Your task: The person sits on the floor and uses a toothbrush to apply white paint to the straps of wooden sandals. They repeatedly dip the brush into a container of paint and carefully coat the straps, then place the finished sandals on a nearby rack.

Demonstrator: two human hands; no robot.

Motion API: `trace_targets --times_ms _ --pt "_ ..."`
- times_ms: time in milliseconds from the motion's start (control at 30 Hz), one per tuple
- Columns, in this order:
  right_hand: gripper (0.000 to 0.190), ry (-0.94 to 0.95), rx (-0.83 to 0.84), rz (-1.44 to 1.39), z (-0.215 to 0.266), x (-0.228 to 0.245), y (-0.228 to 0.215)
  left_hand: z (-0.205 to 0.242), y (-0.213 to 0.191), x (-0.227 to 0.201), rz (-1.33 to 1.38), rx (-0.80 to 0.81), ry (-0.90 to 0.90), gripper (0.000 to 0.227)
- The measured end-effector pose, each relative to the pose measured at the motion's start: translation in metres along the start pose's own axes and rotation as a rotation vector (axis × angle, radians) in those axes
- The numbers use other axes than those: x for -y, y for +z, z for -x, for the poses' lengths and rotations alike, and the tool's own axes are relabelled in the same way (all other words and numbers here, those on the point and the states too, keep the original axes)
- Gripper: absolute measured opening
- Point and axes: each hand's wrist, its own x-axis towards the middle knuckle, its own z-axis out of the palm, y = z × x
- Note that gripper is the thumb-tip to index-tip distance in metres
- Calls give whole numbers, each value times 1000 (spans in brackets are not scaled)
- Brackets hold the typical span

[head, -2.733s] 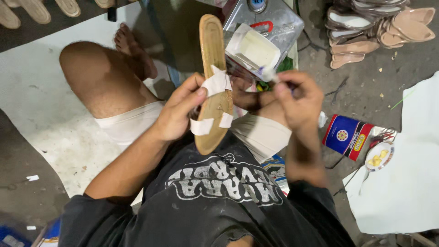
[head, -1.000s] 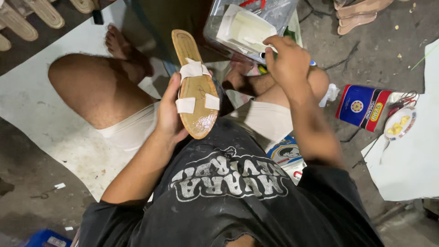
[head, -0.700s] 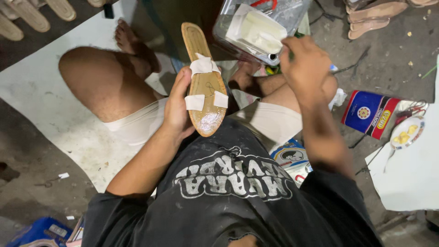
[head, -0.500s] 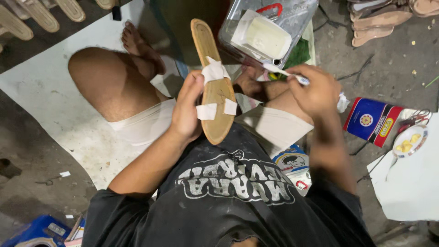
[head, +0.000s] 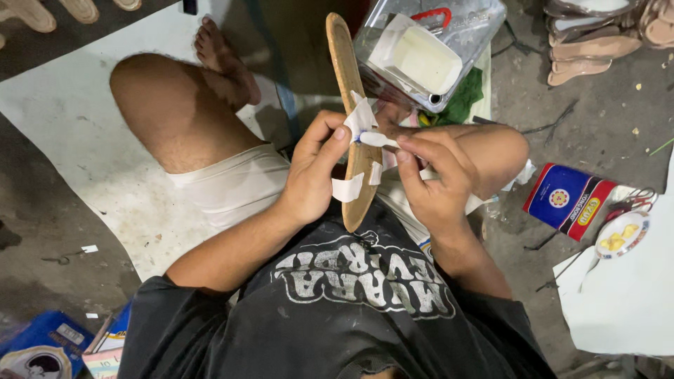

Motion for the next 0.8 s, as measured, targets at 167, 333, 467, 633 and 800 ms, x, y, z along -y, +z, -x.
trace_targets --times_ms 167,333,467,633,800 --pt "14 -182 37 -28 0 5 -2 -1 -1 -8 37 -4 1 23" --pt "14 -105 35 -66 0 1 -6 2 3 -15 105 17 -72 24" --pt "14 -114 37 -75 -2 -1 -2 4 6 -20 96 29 -87 24" --pt "17 -197 82 -104 2 -1 -2 2 4 -23 60 25 -24 24" --pt "21 -228 137 -120 5 -1 -6 2 5 -20 15 -5 21 25"
